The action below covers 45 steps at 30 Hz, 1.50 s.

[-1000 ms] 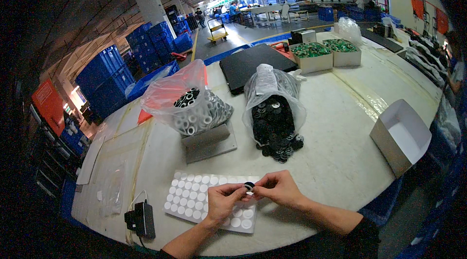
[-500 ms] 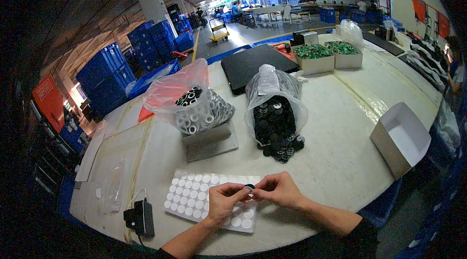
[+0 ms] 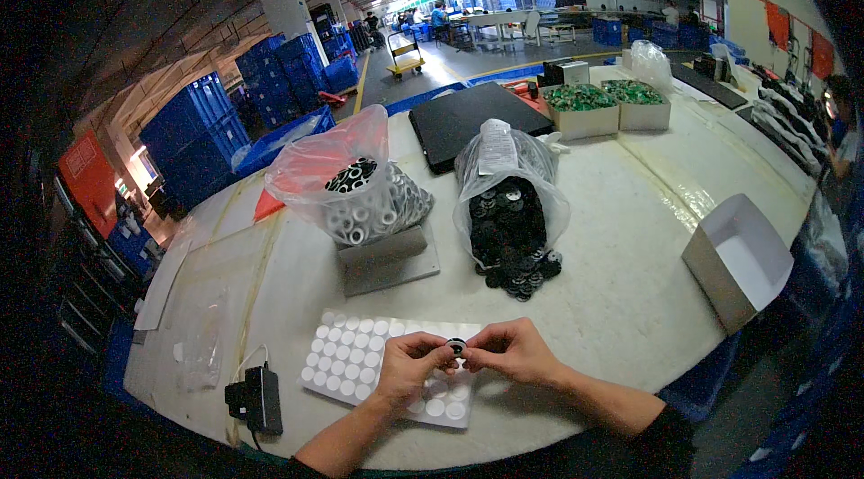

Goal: Assemble small mechanical components by placing black rings into a white tray and pressing white cylinders into them.

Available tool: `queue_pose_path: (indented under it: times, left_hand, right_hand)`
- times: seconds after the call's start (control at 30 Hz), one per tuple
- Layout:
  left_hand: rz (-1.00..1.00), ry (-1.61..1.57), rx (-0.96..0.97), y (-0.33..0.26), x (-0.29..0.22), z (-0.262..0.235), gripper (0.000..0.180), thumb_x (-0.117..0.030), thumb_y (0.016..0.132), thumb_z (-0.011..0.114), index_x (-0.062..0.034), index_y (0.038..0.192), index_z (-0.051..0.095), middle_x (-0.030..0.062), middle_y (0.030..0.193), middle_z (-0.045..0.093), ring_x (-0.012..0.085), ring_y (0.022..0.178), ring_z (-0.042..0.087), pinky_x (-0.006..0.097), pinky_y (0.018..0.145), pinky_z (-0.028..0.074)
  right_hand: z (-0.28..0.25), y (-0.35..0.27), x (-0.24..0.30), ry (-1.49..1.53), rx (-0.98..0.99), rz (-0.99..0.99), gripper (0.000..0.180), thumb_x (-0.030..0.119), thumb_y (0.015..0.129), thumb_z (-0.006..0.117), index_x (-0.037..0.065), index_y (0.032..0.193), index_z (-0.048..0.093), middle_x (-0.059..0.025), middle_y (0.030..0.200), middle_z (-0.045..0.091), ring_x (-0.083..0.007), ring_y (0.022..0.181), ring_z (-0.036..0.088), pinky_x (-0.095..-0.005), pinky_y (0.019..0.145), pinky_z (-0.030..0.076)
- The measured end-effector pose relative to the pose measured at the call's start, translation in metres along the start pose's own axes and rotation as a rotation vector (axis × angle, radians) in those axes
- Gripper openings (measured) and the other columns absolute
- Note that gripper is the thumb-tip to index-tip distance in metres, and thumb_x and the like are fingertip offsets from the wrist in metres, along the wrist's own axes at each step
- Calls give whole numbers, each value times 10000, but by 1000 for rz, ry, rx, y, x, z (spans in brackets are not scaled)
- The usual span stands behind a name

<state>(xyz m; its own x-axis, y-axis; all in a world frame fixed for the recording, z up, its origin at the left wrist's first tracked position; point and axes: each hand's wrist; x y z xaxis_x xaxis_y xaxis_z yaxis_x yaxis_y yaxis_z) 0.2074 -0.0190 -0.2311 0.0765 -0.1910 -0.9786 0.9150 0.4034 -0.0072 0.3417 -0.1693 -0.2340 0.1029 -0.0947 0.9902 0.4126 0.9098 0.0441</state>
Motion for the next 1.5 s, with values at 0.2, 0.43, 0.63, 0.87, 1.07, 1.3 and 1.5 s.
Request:
queue_pose_path:
  times: [0.2, 0.43, 0.63, 0.87, 1.07, 1.3, 1.5]
  left_hand:
    - [-50, 9, 37, -4, -5, 5, 163, -60, 861, 624, 63, 969, 639, 108, 856, 665, 145, 741, 648, 251, 669, 553]
    - [64, 212, -6, -4, 1, 8, 150, -73, 847, 631, 50, 930, 648, 54, 765, 654, 81, 675, 605, 204, 607, 494]
    - [91, 500, 102, -3, -10, 6, 153, -100, 835, 645, 38, 899, 656, 33, 708, 638, 64, 631, 570, 201, 560, 455]
    - [111, 198, 83, -2, -1, 9, 178, -70, 858, 626, 38, 1000, 619, 74, 863, 659, 107, 748, 613, 235, 673, 510]
    - [61, 143, 86, 0, 2, 7, 192, -70, 866, 618, 44, 1021, 608, 81, 893, 659, 125, 797, 626, 249, 737, 516]
    - [39, 190, 53, -2, 5, 6, 163, -85, 874, 610, 41, 976, 627, 79, 840, 660, 119, 760, 617, 239, 704, 515]
    - [163, 584, 96, -2, -15, 5, 180, -126, 821, 649, 17, 929, 661, 57, 778, 656, 100, 714, 602, 235, 637, 487]
  right_hand:
    - [-4, 0, -8, -26, -54, -33, 107, 54, 831, 663, -49, 855, 652, -93, 758, 665, -121, 686, 635, -240, 637, 522]
    - [3, -4, -8, -297, -91, -138, 148, 88, 778, 703, -37, 838, 651, -52, 739, 661, -88, 676, 618, -226, 638, 512]
    - [2, -4, -6, -311, -99, -135, 121, 75, 771, 697, -26, 822, 654, -44, 737, 660, -83, 687, 623, -225, 630, 513]
    - [2, -2, -1, -58, -73, -30, 104, 21, 826, 641, -69, 869, 612, -98, 764, 659, -139, 694, 648, -263, 655, 551]
    - [3, -1, -5, 10, -110, -71, 123, 22, 831, 644, -79, 880, 594, -119, 764, 658, -163, 716, 656, -285, 676, 561]
    - [-2, -1, -6, -106, -81, -38, 123, 49, 804, 682, -48, 843, 617, -83, 758, 662, -119, 690, 637, -239, 646, 528]
    - [-1, -4, -4, -319, -51, -140, 130, 87, 753, 708, -34, 753, 660, -48, 664, 649, -73, 611, 600, -220, 568, 497]
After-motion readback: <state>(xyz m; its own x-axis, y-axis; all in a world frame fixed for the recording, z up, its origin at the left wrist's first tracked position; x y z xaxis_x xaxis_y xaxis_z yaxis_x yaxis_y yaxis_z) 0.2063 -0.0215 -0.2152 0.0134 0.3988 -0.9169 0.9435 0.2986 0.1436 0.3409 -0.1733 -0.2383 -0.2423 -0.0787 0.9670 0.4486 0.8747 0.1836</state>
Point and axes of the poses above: each hand's wrist, its own y-axis towards the middle knuckle, its own z-axis out of the palm, x = y × z
